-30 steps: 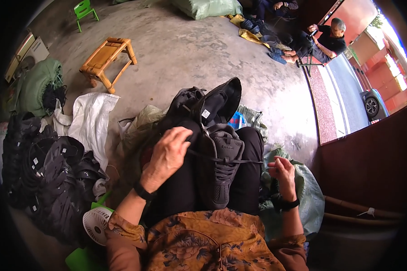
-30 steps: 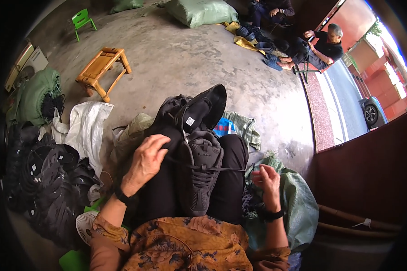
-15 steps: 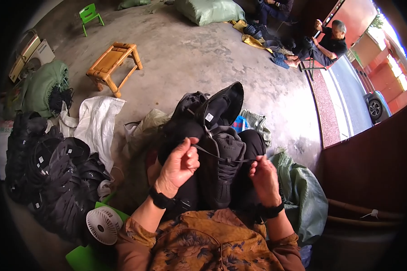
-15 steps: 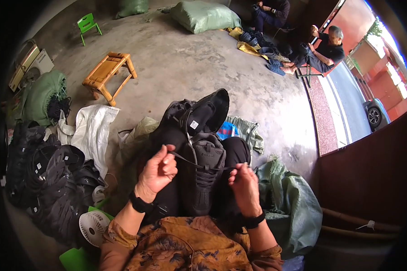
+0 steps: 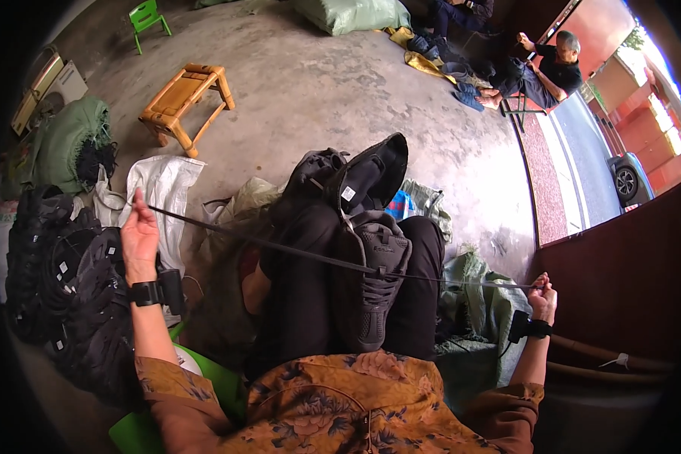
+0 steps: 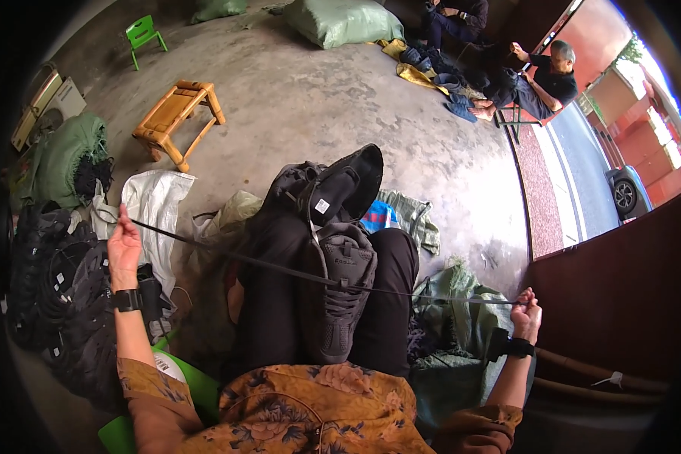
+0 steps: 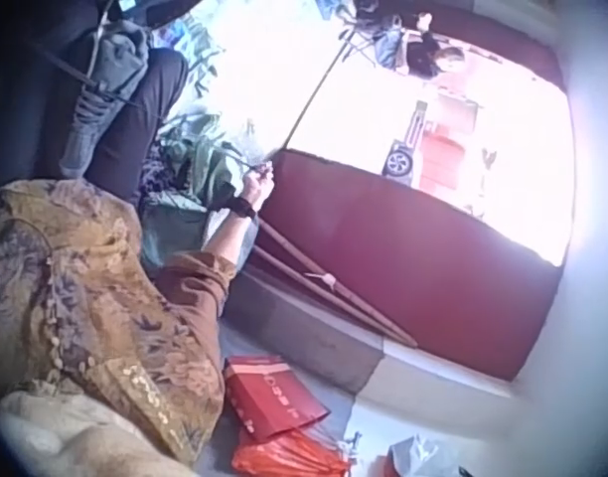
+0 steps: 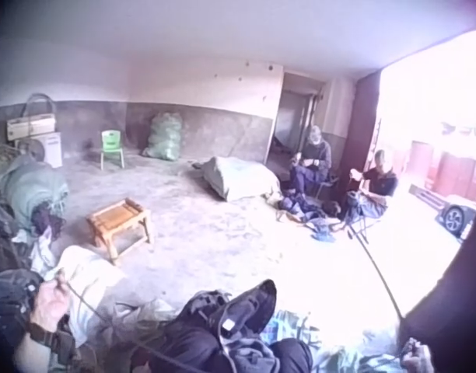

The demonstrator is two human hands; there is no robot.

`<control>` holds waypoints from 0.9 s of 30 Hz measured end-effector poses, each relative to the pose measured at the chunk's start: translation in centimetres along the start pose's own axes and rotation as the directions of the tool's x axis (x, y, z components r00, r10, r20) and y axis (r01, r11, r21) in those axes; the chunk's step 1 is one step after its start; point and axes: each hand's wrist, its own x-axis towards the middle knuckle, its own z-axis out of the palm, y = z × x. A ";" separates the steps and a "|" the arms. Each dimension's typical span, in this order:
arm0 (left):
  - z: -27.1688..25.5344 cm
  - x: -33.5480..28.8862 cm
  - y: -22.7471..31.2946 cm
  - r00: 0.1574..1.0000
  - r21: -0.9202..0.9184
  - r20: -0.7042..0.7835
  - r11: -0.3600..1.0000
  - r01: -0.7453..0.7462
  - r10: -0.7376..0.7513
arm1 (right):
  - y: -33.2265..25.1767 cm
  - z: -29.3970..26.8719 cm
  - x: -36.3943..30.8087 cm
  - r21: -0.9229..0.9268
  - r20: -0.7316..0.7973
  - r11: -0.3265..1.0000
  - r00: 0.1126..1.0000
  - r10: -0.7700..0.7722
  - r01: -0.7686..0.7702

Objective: Lacing a black athletic shoe while sitting in a workshop environment.

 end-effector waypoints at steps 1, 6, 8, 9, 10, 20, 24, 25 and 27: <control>-1.0 -0.3 2.0 0.998 0.045 -0.024 0.997 -0.059 0.060 | 0.9 0.8 -0.3 -0.019 -0.041 1.000 0.999 0.001 -0.002; -4.3 -0.5 7.0 0.974 0.105 -0.102 0.976 -0.191 0.202 | 2.2 2.2 -2.7 -0.281 -0.025 0.951 0.989 -0.144 0.132; -5.2 -0.5 6.1 0.974 0.096 -0.095 0.976 -0.198 0.207 | 4.1 2.6 -3.3 -0.541 0.024 0.817 0.975 -0.221 0.198; -6.0 -2.0 6.5 0.974 0.243 -0.118 0.957 -0.160 0.193 | 10.0 5.8 -6.1 -0.637 0.000 0.744 0.965 -0.262 0.202; -6.1 -2.2 5.7 0.978 0.360 -0.138 0.928 -0.096 0.155 | 13.5 7.1 -8.8 -0.759 0.216 0.568 0.945 -0.245 0.320; 14.5 -13.4 -22.5 0.758 0.762 0.639 -0.029 -0.647 -0.131 | 31.2 15.8 -23.7 -0.823 0.567 0.222 0.771 0.290 0.522; 15.3 -16.1 -26.2 0.683 0.722 0.649 -0.011 -0.692 -0.336 | 31.4 14.8 -25.5 -0.740 0.650 0.042 0.697 0.303 0.672; 15.1 -16.4 -26.1 0.682 0.721 0.649 -0.013 -0.693 -0.336 | 31.4 14.9 -26.0 -0.740 0.651 0.045 0.696 0.303 0.672; 14.7 -16.9 -25.7 0.745 0.803 0.554 0.001 -0.596 -0.373 | 31.2 15.3 -27.3 -0.809 0.554 -0.001 0.763 0.334 0.588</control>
